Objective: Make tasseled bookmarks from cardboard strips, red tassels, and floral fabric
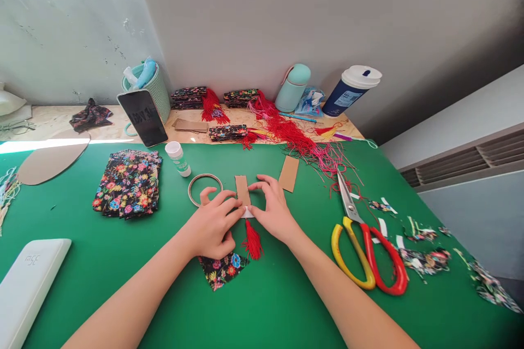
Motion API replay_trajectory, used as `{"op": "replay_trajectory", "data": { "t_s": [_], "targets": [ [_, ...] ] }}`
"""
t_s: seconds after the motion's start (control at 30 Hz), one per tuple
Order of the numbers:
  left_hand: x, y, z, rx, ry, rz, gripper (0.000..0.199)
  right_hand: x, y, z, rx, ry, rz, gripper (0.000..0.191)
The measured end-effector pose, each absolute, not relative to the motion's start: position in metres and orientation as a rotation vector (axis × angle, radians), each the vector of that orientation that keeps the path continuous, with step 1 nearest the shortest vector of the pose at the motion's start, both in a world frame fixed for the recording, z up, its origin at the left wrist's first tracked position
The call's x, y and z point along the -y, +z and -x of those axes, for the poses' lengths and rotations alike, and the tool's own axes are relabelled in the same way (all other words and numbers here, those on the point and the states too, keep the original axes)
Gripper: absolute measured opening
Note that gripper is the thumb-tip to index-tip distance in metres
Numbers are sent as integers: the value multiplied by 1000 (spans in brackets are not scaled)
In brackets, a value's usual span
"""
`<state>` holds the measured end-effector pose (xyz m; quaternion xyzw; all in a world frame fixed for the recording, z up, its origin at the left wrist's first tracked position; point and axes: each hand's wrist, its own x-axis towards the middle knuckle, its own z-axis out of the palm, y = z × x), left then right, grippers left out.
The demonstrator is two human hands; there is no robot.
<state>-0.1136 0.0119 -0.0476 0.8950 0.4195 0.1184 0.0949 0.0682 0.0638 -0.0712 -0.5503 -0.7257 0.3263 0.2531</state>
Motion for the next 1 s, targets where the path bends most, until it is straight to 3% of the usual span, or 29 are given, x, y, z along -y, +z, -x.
{"op": "replay_trajectory", "data": {
  "t_s": [1.0],
  "targets": [
    [-15,-47,122,-1203,473,-2559,46,-62,-68,-65,2012,802,1555,34]
  ]
}}
